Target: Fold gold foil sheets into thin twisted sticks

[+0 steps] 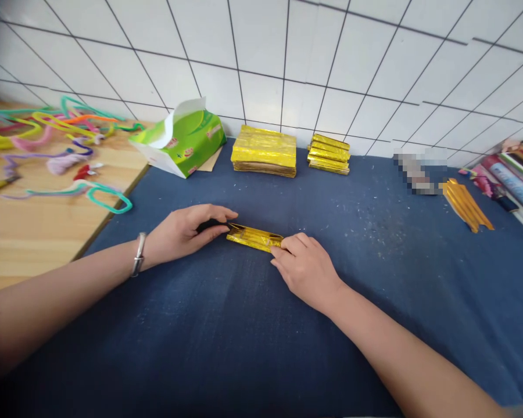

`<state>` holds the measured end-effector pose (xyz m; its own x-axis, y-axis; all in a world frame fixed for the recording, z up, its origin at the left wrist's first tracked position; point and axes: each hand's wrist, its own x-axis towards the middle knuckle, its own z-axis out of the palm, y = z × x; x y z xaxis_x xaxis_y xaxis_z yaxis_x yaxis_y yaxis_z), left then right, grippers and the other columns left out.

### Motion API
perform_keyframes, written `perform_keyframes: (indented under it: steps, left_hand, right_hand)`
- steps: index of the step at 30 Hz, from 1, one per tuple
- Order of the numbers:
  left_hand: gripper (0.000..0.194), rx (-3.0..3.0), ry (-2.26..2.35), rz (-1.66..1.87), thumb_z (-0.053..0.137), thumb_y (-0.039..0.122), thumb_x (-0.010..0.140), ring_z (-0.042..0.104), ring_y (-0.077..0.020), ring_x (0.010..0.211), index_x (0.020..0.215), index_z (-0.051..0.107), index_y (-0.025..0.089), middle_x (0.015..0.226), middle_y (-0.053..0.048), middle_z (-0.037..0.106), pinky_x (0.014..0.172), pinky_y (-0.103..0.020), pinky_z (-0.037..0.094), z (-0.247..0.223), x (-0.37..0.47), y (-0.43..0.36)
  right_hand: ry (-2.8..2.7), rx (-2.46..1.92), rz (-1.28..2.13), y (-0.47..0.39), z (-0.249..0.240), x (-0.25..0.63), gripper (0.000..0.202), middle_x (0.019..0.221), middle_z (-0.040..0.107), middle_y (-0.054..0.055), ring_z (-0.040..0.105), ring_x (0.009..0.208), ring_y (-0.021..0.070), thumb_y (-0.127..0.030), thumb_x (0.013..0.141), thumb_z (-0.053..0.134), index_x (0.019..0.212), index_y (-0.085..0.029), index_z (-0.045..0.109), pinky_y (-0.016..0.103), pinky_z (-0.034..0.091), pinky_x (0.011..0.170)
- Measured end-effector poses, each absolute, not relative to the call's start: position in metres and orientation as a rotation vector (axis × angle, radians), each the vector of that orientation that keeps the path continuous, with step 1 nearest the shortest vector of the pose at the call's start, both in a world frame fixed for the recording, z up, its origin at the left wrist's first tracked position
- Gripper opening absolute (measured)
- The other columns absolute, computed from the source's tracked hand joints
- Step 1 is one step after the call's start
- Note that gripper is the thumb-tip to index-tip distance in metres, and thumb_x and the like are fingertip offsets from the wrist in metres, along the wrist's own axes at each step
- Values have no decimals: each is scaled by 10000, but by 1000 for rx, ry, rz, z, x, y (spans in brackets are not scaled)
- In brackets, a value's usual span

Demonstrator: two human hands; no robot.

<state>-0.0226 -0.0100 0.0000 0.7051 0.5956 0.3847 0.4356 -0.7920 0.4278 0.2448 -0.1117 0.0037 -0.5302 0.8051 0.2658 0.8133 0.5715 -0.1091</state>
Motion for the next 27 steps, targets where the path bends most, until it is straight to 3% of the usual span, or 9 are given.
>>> perform_keyframes:
  steps: [4,8,15,27]
  left_hand:
    - [112,2810,584,756,529,285,859,591,-140,878,873,599,200,930,-35,644,820,-289,464,8,-31,-10]
    - [191,2952,420,605,490,288,880,597,-134,882,1022,616,263,949,-24,653,807,-284,453,8,-34,-7]
    - [276,3049,433,402,394,223,908,576,-167,940,1088,603,228,1000,-62,649,845,-318,448,0,-27,-8]
    - [240,2751,792,491,386,254,919,539,-168,857,896,607,161,890,-66,608,803,-325,441,-2,-12,-16]
  right_hand:
    - [-2477,-1302,40,-107,3,246,236,889,598,79,492,831,178,-254,896,468,1030,-167,642,346,449,743]
    - [-2445,-1250,81,-104,3,248,223,865,597,71,489,817,171,-256,891,479,1010,-172,649,342,457,749]
    - [-2433,-1224,99,-102,2,249,224,868,597,73,494,813,171,-269,889,485,1007,-170,647,343,459,754]
    - [-2418,-1312,4,-102,0,247,225,862,602,77,496,814,176,-216,905,427,995,-165,627,338,448,761]
